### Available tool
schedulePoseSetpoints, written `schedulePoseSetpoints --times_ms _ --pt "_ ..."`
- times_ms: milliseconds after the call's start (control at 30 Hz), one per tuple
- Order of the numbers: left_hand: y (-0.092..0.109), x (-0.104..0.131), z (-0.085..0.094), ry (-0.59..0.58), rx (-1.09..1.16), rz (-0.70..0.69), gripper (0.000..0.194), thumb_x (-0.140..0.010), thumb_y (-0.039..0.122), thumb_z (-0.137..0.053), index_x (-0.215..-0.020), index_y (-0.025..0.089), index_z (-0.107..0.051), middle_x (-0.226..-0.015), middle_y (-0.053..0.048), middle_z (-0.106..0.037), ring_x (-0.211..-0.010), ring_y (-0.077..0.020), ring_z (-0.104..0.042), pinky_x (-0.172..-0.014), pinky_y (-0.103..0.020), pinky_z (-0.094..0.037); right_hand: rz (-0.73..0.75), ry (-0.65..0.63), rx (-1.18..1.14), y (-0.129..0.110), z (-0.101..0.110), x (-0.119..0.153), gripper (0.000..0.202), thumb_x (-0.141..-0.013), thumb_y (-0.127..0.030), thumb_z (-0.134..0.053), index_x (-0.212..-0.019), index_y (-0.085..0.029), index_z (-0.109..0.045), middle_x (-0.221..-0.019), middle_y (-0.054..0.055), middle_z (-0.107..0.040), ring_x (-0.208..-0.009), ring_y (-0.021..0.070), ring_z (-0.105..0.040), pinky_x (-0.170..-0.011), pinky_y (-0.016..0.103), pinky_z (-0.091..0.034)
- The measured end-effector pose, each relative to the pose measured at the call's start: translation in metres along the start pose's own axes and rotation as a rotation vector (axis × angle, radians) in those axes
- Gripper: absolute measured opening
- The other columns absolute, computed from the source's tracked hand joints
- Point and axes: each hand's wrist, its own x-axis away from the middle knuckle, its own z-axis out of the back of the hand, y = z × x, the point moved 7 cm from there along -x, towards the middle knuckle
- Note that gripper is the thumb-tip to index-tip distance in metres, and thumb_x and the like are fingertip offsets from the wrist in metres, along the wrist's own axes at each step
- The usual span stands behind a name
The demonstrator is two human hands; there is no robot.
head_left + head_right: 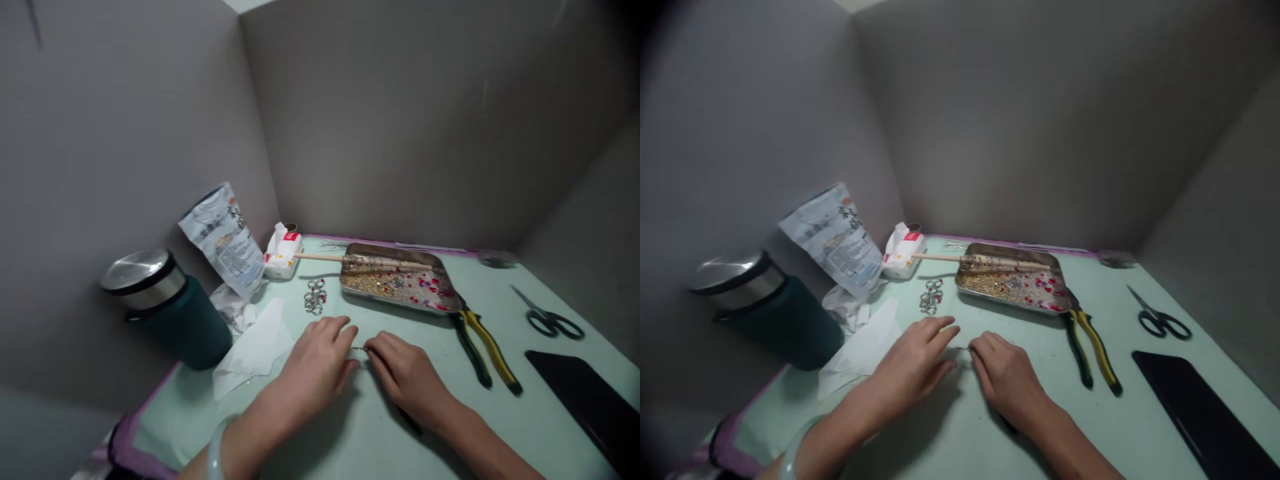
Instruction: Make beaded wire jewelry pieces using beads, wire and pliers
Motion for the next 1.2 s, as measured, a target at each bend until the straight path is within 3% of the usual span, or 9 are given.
schedulePoseSetpoints --times_ms 100,233,300,433,633,767,933,1067,1200 --pt "0.008 -0.023 -0.046 -0.242 -0.030 0.056 0.021 -0.086 0.014 -0.045 -0.100 0.014 -0.061 -0.093 -0.011 -0.068 -0.086 -0.0239 -0.062 -0.076 -0.036 -0.047 -0.014 0.035 -0.046 0.000 0.011 0.003 0.022 -0.093 -0.020 -0.038 -0.088 -0.018 -0.059 -0.078 0.005 -0.059 -0.074 0.0184 -0.055 -0.066 0.030 -0.041" --pt "0.001 -0.043 -0.056 -0.261 0.190 0.142 0.025 -0.088 0.019 -0.041 -0.080 0.016 -0.065 -0.072 -0.007 -0.068 -0.066 -0.0182 -0.061 -0.063 -0.027 -0.042 -0.225 0.184 -0.258 0.030 0.033 0.007 0.017 -0.089 -0.029 -0.050 -0.100 -0.019 -0.059 -0.083 0.004 -0.061 -0.068 0.0156 -0.053 -0.064 0.028 -0.042" --pt "-0.005 -0.048 -0.060 -0.249 0.414 0.199 0.037 -0.091 0.029 -0.036 -0.071 0.016 -0.064 -0.063 -0.005 -0.065 -0.059 -0.0158 -0.057 -0.061 -0.025 -0.040 -0.396 0.259 -0.454 0.050 0.038 0.011 0.030 -0.085 -0.035 -0.057 -0.110 -0.018 -0.055 -0.085 0.004 -0.061 -0.064 0.0141 -0.052 -0.061 0.027 -0.043" --pt "-0.007 -0.049 -0.081 -0.308 0.798 0.259 0.044 -0.091 0.039 -0.035 -0.072 0.014 -0.065 -0.055 -0.002 -0.060 -0.052 -0.0129 -0.049 -0.058 -0.024 -0.038 -0.560 0.278 -0.799 0.067 0.027 0.012 0.030 -0.082 -0.043 -0.057 -0.098 -0.018 -0.062 -0.080 0.002 -0.060 -0.068 0.0141 -0.053 -0.061 0.025 -0.043" --pt "0.002 -0.043 -0.108 -0.446 1.163 0.306 0.038 -0.088 0.041 -0.041 -0.079 0.011 -0.063 -0.050 0.001 -0.052 -0.043 -0.0088 -0.036 -0.046 -0.022 -0.028 -0.671 0.277 -1.248 0.064 0.003 0.012 0.033 -0.079 -0.049 -0.060 -0.082 -0.016 -0.063 -0.062 -0.003 -0.051 -0.047 0.0062 -0.036 -0.045 0.020 -0.030" --pt "-0.002 -0.043 -0.095 -0.373 1.036 0.269 0.038 -0.089 0.039 -0.042 -0.080 0.011 -0.065 -0.055 -0.001 -0.056 -0.048 -0.0093 -0.042 -0.051 -0.023 -0.033 -0.653 0.343 -1.063 0.068 0.010 0.015 0.035 -0.077 -0.050 -0.063 -0.079 -0.015 -0.063 -0.062 -0.002 -0.053 -0.050 0.0078 -0.041 -0.046 0.020 -0.034" --pt "-0.032 -0.026 -0.040 -0.156 0.604 0.254 0.036 -0.085 0.035 -0.053 -0.116 0.017 -0.060 -0.080 -0.005 -0.068 -0.068 -0.0160 -0.058 -0.064 -0.027 -0.042 -0.708 0.495 -0.936 0.086 0.015 0.025 0.036 -0.078 -0.052 -0.061 -0.078 -0.016 -0.063 -0.062 -0.002 -0.052 -0.050 0.0080 -0.042 -0.045 0.020 -0.034" --pt "-0.075 0.019 -0.008 -0.047 0.196 0.416 0.026 -0.088 0.028 -0.046 -0.103 0.018 -0.065 -0.095 -0.008 -0.067 -0.080 -0.0194 -0.061 -0.072 -0.031 -0.044 -0.684 0.481 -0.859 0.090 0.011 0.028 0.034 -0.081 -0.050 -0.059 -0.080 -0.016 -0.063 -0.062 -0.001 -0.051 -0.052 0.0091 -0.042 -0.046 0.021 -0.035" --pt "-0.114 0.072 -0.014 -0.158 -0.166 0.612 0.022 -0.085 0.030 -0.047 -0.092 0.017 -0.064 -0.098 -0.011 -0.061 -0.076 -0.0236 -0.061 -0.058 -0.031 -0.042 -0.652 0.431 -0.774 0.085 0.008 0.027 0.034 -0.083 -0.049 -0.056 -0.081 -0.016 -0.063 -0.062 0.000 -0.052 -0.052 0.0098 -0.042 -0.046 0.022 -0.035"
